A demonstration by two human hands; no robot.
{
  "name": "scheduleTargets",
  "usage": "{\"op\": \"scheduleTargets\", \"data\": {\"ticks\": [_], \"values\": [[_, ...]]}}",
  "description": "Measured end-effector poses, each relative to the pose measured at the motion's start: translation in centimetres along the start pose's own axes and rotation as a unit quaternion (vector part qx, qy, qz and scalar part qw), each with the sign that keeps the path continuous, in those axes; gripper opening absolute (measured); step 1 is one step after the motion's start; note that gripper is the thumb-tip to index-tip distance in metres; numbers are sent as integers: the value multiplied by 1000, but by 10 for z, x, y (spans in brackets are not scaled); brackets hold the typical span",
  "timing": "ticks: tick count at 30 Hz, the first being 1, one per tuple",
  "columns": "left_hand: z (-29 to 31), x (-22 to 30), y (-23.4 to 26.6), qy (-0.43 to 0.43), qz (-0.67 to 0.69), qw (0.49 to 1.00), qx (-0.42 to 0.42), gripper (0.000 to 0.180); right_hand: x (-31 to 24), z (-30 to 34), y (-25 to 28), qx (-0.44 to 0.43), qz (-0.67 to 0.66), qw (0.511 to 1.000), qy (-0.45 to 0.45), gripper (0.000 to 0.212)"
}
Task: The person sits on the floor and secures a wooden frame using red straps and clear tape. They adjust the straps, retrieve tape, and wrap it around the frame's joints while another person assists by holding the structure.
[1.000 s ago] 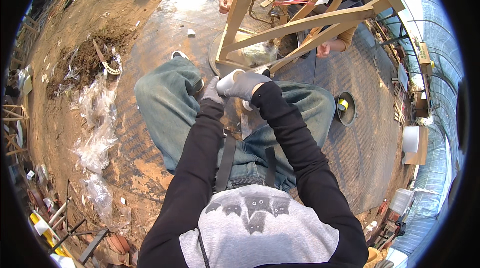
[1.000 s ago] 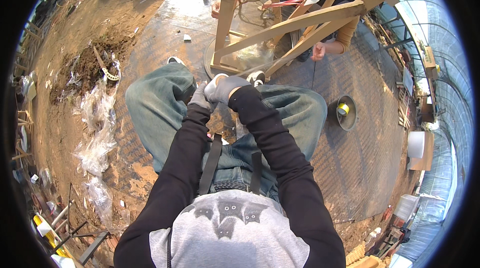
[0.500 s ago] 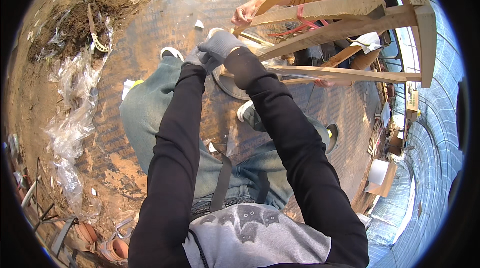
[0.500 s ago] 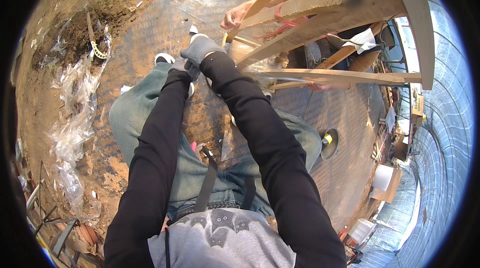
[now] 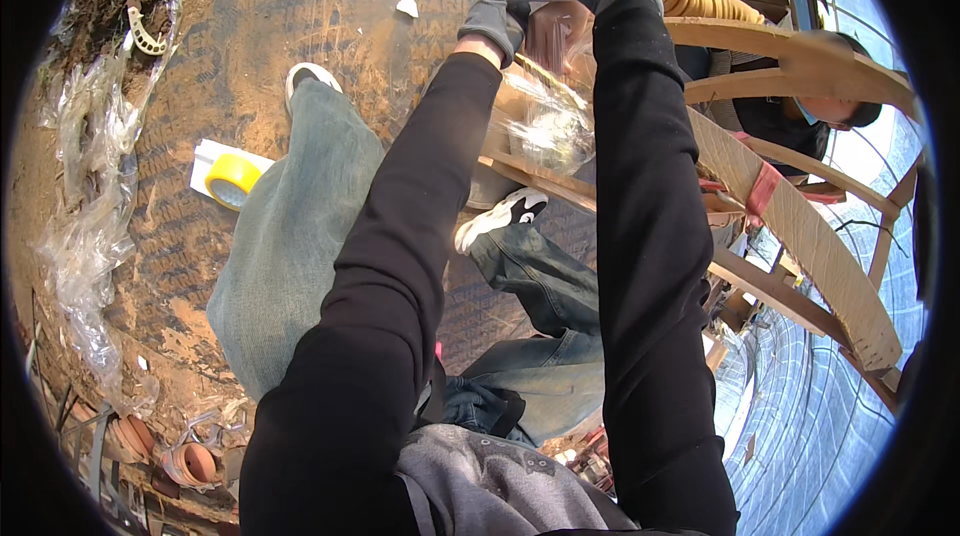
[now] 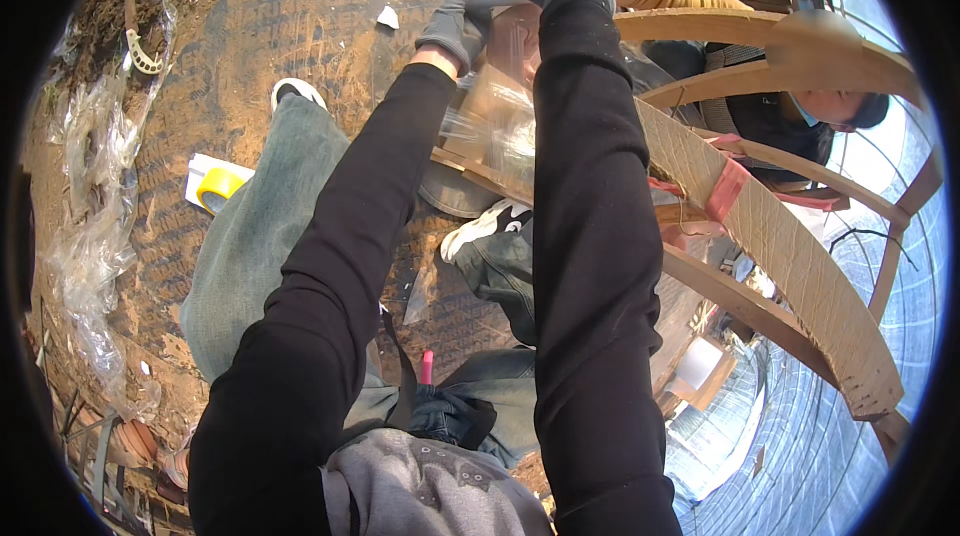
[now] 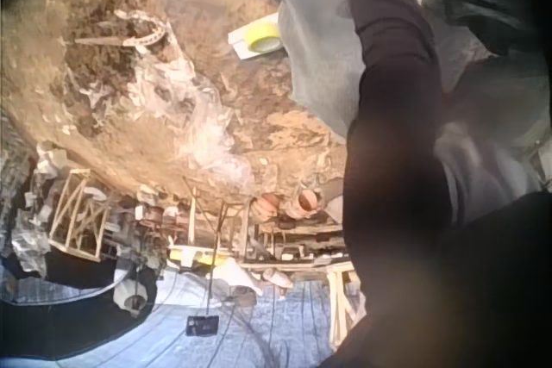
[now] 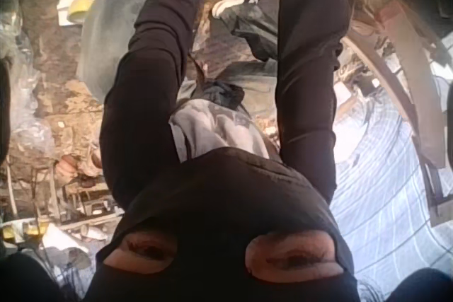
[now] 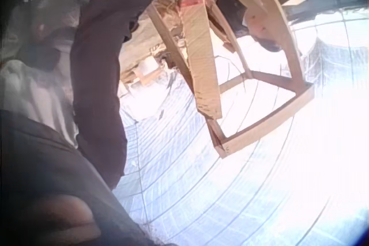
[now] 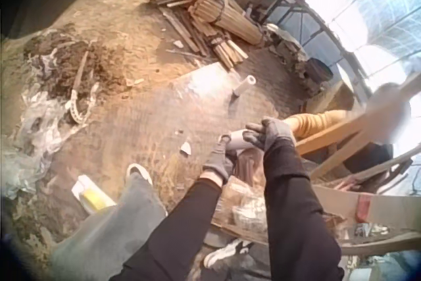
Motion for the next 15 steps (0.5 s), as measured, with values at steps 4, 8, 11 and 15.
{"op": "scheduleTargets", "data": {"ticks": [4,8,11,15], "values": [[-2,-18,9,-108,106,979,-135,38,17,-11,49,60,-25,998,-21,28],[15,-58,41,-42,-158,984,-67,21,6,-8,60,22,-66,998,-8,28],[49,-66,34,-144,-390,900,-133,38,-2,-5,61,-2,-68,998,-6,25],[80,-67,30,-247,-554,785,-125,54,-1,2,62,-20,-85,996,-16,23]]}}
Point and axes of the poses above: each hand's wrist, its own z-axis away from the middle knuckle, its own y-axis out of the back of the hand, x = y × z, the point moved 8 cm from there along -z, towards the middle knuckle, and after that the axes turned 1 degree about -z, right-handed, at the moved point
